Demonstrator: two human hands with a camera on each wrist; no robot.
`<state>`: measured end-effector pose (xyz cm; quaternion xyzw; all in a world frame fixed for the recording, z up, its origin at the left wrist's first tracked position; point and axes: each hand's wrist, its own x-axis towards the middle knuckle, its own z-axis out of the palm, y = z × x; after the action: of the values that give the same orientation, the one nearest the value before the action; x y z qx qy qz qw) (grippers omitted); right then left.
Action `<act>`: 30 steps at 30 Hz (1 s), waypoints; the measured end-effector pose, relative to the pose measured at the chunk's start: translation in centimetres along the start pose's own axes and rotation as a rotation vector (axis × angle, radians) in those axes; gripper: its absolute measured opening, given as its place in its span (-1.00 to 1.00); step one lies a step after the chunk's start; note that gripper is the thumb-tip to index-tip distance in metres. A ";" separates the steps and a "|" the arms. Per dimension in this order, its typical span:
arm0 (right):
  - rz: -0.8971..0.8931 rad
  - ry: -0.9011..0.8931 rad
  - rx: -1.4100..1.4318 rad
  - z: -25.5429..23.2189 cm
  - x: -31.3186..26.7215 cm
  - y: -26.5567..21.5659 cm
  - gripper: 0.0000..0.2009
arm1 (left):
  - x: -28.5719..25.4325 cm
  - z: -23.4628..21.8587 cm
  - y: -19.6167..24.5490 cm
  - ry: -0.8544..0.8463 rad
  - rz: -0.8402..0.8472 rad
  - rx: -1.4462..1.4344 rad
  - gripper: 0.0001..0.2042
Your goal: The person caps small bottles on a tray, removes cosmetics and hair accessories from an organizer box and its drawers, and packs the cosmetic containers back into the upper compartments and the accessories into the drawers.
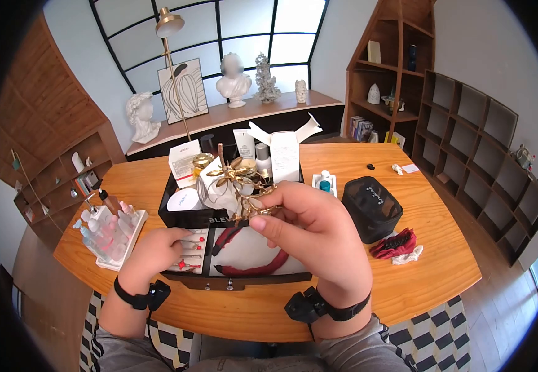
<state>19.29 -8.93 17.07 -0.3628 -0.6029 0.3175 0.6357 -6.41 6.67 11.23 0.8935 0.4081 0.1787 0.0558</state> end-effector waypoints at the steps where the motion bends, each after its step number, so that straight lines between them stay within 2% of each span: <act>1: -0.040 -0.004 -0.012 -0.1 0.0 0.1 -0.90 | -0.3 -0.4 0.2 0.050 -0.002 -0.055 -0.72; 4: -0.077 0.019 0.006 0.0 -0.1 0.0 -0.90 | -2.5 -2.6 2.0 0.072 -0.023 -0.203 -0.76; 5: -0.073 0.019 0.009 -0.1 -0.1 0.0 -0.90 | -3.4 -2.5 2.2 0.045 0.040 -0.315 -0.80; 6: -0.060 0.022 0.001 -0.2 -0.1 0.0 -0.90 | -3.8 -2.8 2.5 0.042 0.033 -0.316 -0.80; 8: -0.044 0.018 -0.005 -0.1 0.0 0.0 -0.90 | -4.5 -3.0 3.0 -0.426 0.291 -0.308 -0.75; 9: -0.055 0.029 -0.010 0.0 0.0 0.1 -0.90 | -4.6 -2.6 3.3 -0.426 0.286 -0.309 -0.75; 11: -0.067 0.042 -0.016 0.0 -0.1 -0.1 -0.90 | -4.6 -1.0 3.6 -0.743 0.528 -0.199 -0.63; 12: -0.021 0.028 -0.003 -0.1 -0.2 -0.5 -0.90 | -4.7 -0.1 3.5 -0.742 0.529 -0.199 -0.63; 14: 0.023 0.015 0.007 -0.2 -0.4 -0.9 -0.89 | -5.0 1.5 3.3 -0.575 0.581 -0.172 -0.54; 15: 0.014 0.030 -0.014 -0.2 -0.5 -0.9 -0.89 | -4.7 1.1 4.0 -0.614 0.457 -0.216 -0.54; 19: -0.040 0.047 -0.038 -0.2 -0.8 -0.9 -0.88 | -4.7 1.1 4.5 -0.569 0.410 -0.255 -0.53; 21: -0.036 0.057 -0.031 -0.2 -0.7 -0.6 -0.88 | -4.5 1.8 4.4 -0.349 0.378 -0.216 -0.54; 22: -0.030 0.069 -0.023 -0.2 -0.7 -0.6 -0.87 | -4.3 2.1 4.4 -0.348 0.378 -0.216 -0.54; 24: -0.023 0.056 -0.026 -0.2 -0.6 -0.7 -0.87 | -3.5 2.5 4.2 -0.127 0.323 -0.191 -0.56; 25: -0.014 0.043 -0.029 -0.2 -0.5 -0.7 -0.86 | -3.2 2.6 4.3 -0.070 0.310 -0.199 -0.59; 30: -0.021 0.050 -0.037 -0.4 -0.6 -0.5 -0.85 | -2.2 3.4 4.4 -0.009 0.281 -0.200 -0.56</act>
<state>19.61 -9.77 17.13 -0.3760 -0.5964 0.2907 0.6469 -3.37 2.32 8.50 0.9325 0.2593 0.2204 0.1208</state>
